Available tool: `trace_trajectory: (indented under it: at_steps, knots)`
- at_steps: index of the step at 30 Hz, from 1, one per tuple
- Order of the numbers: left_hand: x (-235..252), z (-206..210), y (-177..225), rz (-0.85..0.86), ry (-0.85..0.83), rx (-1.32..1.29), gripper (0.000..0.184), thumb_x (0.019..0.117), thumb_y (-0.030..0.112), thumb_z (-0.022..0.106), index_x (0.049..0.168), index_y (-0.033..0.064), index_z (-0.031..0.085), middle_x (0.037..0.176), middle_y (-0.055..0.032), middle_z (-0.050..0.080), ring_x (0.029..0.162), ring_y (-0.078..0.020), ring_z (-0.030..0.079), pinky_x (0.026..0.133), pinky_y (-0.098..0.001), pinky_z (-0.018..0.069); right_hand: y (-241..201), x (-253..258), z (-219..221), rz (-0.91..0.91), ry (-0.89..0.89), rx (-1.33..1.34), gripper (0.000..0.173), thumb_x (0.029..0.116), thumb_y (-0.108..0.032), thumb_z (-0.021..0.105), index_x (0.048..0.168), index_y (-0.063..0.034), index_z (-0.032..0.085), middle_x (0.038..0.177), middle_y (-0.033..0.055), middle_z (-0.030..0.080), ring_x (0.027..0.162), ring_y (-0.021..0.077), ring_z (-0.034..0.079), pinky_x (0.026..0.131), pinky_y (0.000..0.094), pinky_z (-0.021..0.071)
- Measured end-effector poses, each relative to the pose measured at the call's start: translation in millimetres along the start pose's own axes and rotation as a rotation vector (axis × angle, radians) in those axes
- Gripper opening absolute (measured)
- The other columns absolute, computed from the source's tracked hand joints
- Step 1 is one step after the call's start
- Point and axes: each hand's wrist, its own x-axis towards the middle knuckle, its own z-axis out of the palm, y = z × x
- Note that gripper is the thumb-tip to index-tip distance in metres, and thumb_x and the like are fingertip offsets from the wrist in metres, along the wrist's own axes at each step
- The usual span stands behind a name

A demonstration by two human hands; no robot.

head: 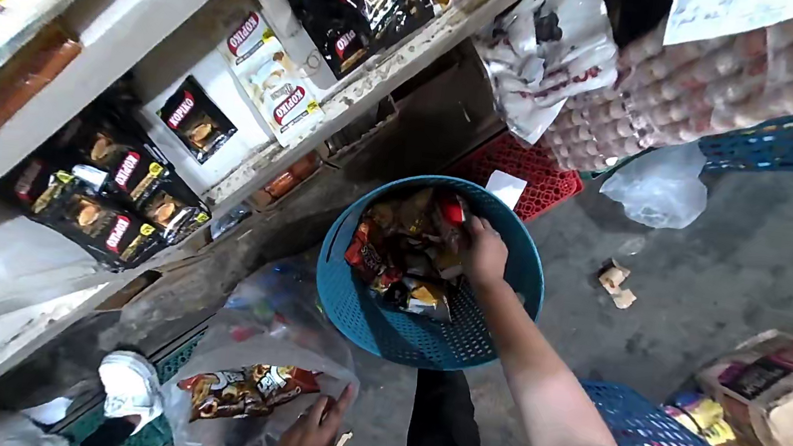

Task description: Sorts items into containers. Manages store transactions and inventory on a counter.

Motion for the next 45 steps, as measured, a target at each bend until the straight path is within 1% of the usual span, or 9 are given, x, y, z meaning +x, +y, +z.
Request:
trace_trajectory:
  at_steps: [8,15,21,26,29,33,38,43,45]
  knots:
    - [-10.7,-7.2,-3.8,0.011,-0.072,0.043,0.013,0.089,0.007,0.068,0.095,-0.0028,0.075,0.091,-0.0227,0.075,0.083,-0.0397,0.075,0.071,-0.0544,0.0608,-155.4,-194.7,32.3,-1.122,-0.244,0.393,0.015,0.0944,-0.014,0.07,0.108,-0.0103,0.074,0.119,0.0114,0.072,0.112,0.0308,0.069,0.092,0.0462,0.0587]
    - [-9.6,-14.8,-62.4,0.116,-0.163,-0.17,0.057,0.0879,0.042,0.072,0.137,0.0124,0.066,0.129,-0.0188,0.069,0.116,-0.0439,0.066,0.094,-0.0629,0.0531,-92.2,29.7,68.2,0.142,-0.326,0.008,0.066,0.0949,-0.023,0.07,0.155,-0.017,0.044,0.154,0.0379,0.034,0.128,0.0609,0.047,0.095,0.0725,0.0465]
    - [30.6,-29.4,-223.1,-0.551,0.032,0.116,0.12,0.0691,0.051,0.088,0.162,0.006,0.026,0.165,-0.03,0.02,0.151,-0.0585,0.01,0.11,-0.0845,0.0055,-29.0,71.0,84.6,0.289,-0.276,0.188,0.036,0.1047,-0.017,0.054,0.133,0.004,0.06,0.135,0.0285,0.061,0.128,0.0437,0.058,0.107,0.0622,0.0456]
    - [46.3,-12.0,-263.8,-0.756,-0.358,-0.332,0.065,0.0965,0.014,0.07,0.153,0.001,0.041,0.124,-0.028,0.067,0.115,-0.0425,0.066,0.104,-0.0605,0.048,-81.7,-85.4,30.4,-0.215,-0.058,0.786,0.027,0.0955,-0.003,0.056,0.117,0.0,0.073,0.119,0.016,0.068,0.101,0.018,0.068,0.088,0.0372,0.0589]
    - [41.3,-2.8,-248.3,-0.851,-0.208,-0.222,0.045,0.0973,0.019,0.067,0.139,0.0018,0.06,0.135,-0.0345,0.057,0.124,-0.0516,0.056,0.104,-0.0659,0.044,-127.6,-177.2,55.7,-0.724,-0.04,0.804,0.021,0.0966,-0.014,0.06,0.101,-0.0061,0.078,0.116,0.015,0.072,0.113,0.0211,0.068,0.099,0.0367,0.0553]
    - [19.3,20.2,-263.3,-0.938,-0.276,-0.108,0.093,0.0906,0.044,0.074,0.164,0.0194,0.022,0.168,-0.0247,0.014,0.151,-0.0561,0.011,0.106,-0.0863,0.016,-156.5,-227.4,109.1,-1.029,-0.193,0.587,0.024,0.0975,-0.007,0.062,0.113,-0.015,0.078,0.133,0.0084,0.068,0.123,0.028,0.065,0.104,0.0437,0.0532]
    - [40.3,25.5,-274.5,-0.782,-0.295,-0.339,0.043,0.1104,0.024,0.043,0.136,-0.0075,0.055,0.13,-0.0324,0.061,0.126,-0.0464,0.058,0.108,-0.0604,0.0426,-154.8,-243.9,151.8,-1.11,-0.324,0.32,0.032,0.0906,0.0,0.067,0.116,-0.017,0.077,0.143,0.0029,0.063,0.131,0.0327,0.059,0.1,0.052,0.0539]
    - [65.6,-58.8,-242.8,-0.742,0.418,-0.428,0.042,0.1095,0.018,0.042,0.134,-0.0155,0.052,0.127,-0.035,0.061,0.119,-0.0379,0.061,0.107,-0.0493,0.0454,-177.8,-213.4,180.8,-0.746,-0.949,0.028,0.056,0.099,-0.003,0.059,0.152,-0.0205,0.052,0.173,0.0099,0.011,0.155,0.0509,0.008,0.115,0.0766,0.0214]
    - [65.7,-108.1,-235.0,-0.609,0.593,-0.467,0.039,0.1066,0.019,0.05,0.122,-0.0161,0.057,0.109,-0.0222,0.066,0.098,-0.013,0.063,0.093,-0.0288,0.0513,-188.3,-197.1,153.3,-0.782,-0.692,0.234,0.03,0.0996,-0.018,0.064,0.129,-0.0164,0.073,0.164,0.0156,0.037,0.149,0.0458,0.033,0.115,0.0654,0.0363]
